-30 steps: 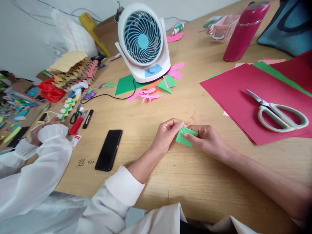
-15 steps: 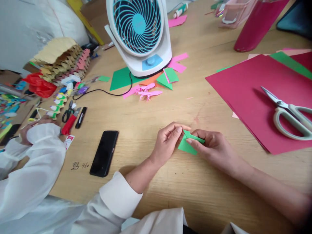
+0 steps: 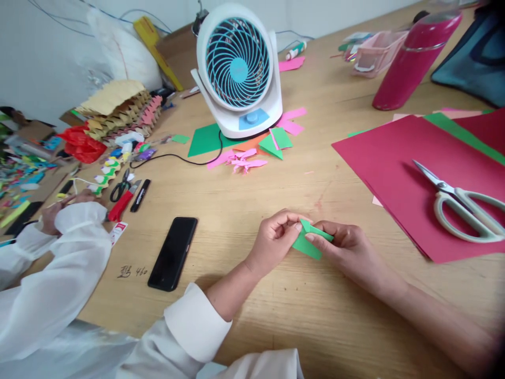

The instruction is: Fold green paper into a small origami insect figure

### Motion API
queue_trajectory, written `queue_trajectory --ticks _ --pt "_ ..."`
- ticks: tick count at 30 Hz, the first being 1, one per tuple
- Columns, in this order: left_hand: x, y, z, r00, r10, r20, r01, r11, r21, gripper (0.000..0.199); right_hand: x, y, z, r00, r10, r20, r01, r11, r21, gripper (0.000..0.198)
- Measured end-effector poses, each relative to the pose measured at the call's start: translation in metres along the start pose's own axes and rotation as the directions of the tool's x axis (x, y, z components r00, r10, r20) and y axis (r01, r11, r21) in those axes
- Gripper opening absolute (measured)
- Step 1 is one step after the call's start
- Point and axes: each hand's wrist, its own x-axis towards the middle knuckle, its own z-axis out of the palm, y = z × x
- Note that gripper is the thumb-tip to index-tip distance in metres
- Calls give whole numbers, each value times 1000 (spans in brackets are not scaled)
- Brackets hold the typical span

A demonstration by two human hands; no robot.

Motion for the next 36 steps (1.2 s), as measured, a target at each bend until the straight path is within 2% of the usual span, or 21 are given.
queue_trajectory --ticks 6,12,20,27,36 --pt "-1 0 1 1000 4 14 -3 1000 -15 14 -2 -2 1 999 -20 35 21 1000 -5 29" --pt "0 -1 0 1000 4 -31 -5 999 -50 19 -1 -2 -1 998 1 60 -2 1000 7 28" --pt "-1 -3 -3 999 34 10 -33 999 -34 15 0 -4 -5 998 11 62 -11 1000 -6 25" --pt "-1 -3 -2 998 49 28 -47 996 -71 10 0 -8 -7 995 7 95 -2 998 -57 36" --pt "0 -3 2 999 16 31 -12 992 -129 18 1 -4 -8 991 -17 131 18 1000 -6 31"
